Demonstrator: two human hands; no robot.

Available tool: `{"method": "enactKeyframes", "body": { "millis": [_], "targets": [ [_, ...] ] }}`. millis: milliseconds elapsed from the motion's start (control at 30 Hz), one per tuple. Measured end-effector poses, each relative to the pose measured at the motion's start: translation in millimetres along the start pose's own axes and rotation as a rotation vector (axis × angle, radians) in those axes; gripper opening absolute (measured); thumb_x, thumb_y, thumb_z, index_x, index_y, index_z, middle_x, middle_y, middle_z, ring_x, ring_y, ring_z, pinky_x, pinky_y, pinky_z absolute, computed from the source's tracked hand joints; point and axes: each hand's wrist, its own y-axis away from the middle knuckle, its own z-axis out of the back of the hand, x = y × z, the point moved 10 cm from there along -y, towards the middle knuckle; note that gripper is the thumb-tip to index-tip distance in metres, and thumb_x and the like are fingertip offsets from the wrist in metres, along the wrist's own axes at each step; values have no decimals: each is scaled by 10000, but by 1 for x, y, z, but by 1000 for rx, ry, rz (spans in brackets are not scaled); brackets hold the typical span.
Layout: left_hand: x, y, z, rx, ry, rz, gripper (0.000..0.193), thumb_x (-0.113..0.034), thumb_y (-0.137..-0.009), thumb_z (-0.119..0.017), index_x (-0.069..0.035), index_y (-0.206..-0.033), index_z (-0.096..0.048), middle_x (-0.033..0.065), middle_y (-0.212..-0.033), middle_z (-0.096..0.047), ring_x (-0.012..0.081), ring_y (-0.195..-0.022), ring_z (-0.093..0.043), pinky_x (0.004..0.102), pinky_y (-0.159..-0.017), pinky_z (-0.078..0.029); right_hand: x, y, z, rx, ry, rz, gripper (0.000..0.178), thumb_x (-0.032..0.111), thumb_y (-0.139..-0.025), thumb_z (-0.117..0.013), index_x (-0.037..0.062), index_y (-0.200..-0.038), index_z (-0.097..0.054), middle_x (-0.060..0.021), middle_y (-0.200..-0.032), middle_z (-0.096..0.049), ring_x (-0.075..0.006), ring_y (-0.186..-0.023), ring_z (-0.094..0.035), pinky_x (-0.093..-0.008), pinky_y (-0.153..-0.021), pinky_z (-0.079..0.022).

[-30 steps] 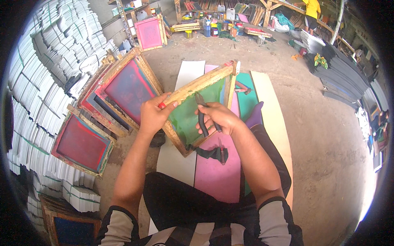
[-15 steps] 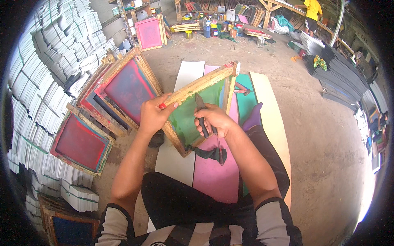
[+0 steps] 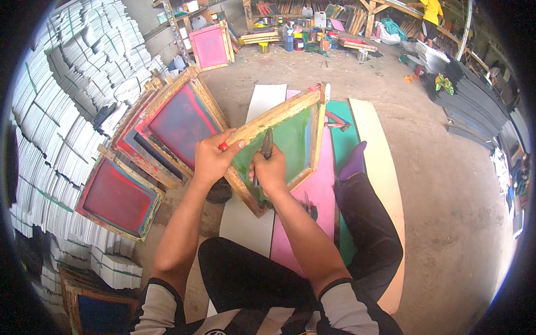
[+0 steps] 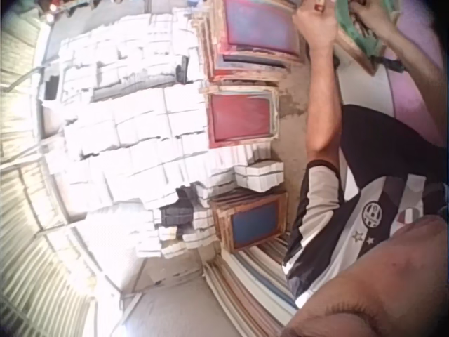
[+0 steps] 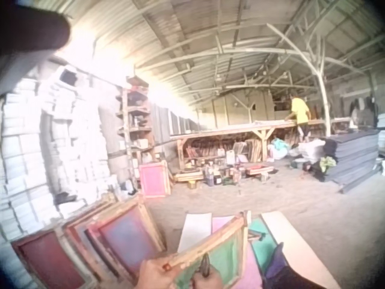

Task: The person sits on the floor and repairs a wooden screen printing frame. They use pliers to remove staples, a screwdriver to scrape residue, and a cloth to wipe the frame and mesh. The person also gathers debris from the work surface and discards it into a black bag.

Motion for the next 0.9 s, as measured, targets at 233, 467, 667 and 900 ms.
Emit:
{"method": "enactKeyframes", "body": {
  "millis": [233, 467, 667, 900],
  "targets": [
    [7, 0, 3, -45, -15, -31, 405, -230, -804, -824, 38, -1094, -737, 215, -864, -728, 318, -749, -724, 373, -675, -553, -8, -9, -7, -58, 12, 179, 73, -8, -896, -543, 11, -959, -513, -89, -661, -585, -156, -448, -547, -309, -392, -437],
    [12, 1, 2, -25, -26, 96, 409, -248, -810, -825, 33, -1095, -740, 221, -887, -729, 315, -752, -729, 371, -678, -555, -13, -14, -6, -6, 40, 165, 122, 4, -901, -553, 4, -1020, -528, -92, -704, -601, -157, -489, -569, -306, -443, -465],
    [17, 1, 0, -4, -40, 107, 417, -250, -814, -828, 25, -1114, -738, 226, -906, -732, 297, -776, -742, 357, -692, -561, -14, 8, 25, 159, -139, -208, 309, 93, -961, -506, 1, -1253, -464, -208, -965, -666, -248, -764, -692, -353, -645, -590],
    [10, 0, 0, 32, -4, 81, 405, -232, -838, -821, 32, -1132, -731, 229, -896, -735, 240, -782, -750, 336, -698, -558, -17, 49, 48, 357, -281, -331, 476, 413, -1085, -441, 229, -1516, -355, -169, -1158, -689, -288, -908, -739, -418, -657, -631]
  ]
}}
